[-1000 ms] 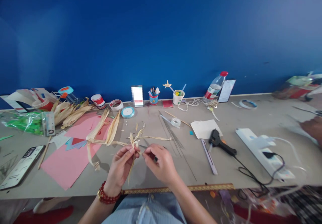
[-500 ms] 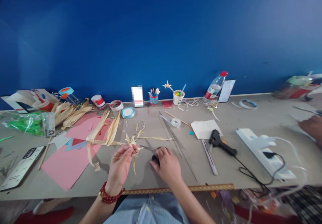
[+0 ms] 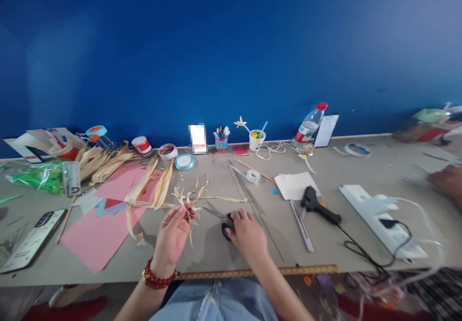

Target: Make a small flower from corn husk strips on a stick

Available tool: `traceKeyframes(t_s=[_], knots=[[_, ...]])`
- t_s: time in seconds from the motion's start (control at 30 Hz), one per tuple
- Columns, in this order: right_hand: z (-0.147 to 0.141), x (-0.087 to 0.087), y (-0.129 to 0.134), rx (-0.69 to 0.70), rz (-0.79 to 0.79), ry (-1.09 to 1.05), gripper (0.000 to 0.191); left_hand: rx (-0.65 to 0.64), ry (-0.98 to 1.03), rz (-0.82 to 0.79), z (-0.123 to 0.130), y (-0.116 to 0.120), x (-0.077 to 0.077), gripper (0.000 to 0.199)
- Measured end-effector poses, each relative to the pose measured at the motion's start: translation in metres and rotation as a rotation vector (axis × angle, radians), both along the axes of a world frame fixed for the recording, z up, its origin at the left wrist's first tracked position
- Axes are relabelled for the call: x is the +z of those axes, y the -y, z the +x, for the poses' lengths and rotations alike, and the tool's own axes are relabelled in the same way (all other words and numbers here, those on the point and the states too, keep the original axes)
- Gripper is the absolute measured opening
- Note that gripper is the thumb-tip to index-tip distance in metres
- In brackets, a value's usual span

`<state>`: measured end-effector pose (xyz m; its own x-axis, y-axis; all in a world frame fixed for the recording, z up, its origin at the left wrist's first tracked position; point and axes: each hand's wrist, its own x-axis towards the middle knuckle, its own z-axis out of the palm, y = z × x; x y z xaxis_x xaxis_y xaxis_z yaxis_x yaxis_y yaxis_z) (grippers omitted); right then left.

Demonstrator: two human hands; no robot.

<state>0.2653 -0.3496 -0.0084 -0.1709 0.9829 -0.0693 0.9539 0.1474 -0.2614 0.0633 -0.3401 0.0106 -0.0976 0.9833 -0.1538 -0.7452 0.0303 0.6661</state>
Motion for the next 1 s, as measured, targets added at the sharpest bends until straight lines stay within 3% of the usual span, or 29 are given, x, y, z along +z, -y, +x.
traceKeyframes(t_s=[0.1, 0.17, 0.37, 0.47, 0.57, 0.7, 1.0], knots=[[0.005, 0.0, -0.002, -0.033, -0.047, -0.038, 0.01, 0.007, 0.004, 0.006, -0.002, 0.0, 0.001, 0.012], [0.011, -0.003, -0.003, -0.07, -0.083, -0.174, 0.009, 0.015, 0.003, 0.009, -0.003, 0.0, 0.001, 0.012], [0.014, -0.007, 0.008, -0.045, -0.472, -1.209, 0.038, 0.007, 0.001, -0.004, -0.007, -0.004, 0.0, 0.011], [-0.003, -0.003, 0.023, 0.02, -0.592, -1.439, 0.048, 0.033, 0.029, -0.018, -0.004, -0.006, 0.002, 0.009], [-0.024, -0.004, 0.034, 0.082, -0.627, -1.53, 0.053, 0.089, 0.08, -0.009, 0.002, -0.007, 0.005, 0.01], [-0.043, -0.007, 0.035, 0.066, -0.537, -1.531, 0.053, 0.103, 0.103, -0.056, 0.012, -0.006, 0.005, 0.013], [-0.048, 0.007, 0.021, 0.079, -0.356, -1.445, 0.053, 0.025, -0.02, -0.068, 0.018, 0.0, -0.005, 0.009]])
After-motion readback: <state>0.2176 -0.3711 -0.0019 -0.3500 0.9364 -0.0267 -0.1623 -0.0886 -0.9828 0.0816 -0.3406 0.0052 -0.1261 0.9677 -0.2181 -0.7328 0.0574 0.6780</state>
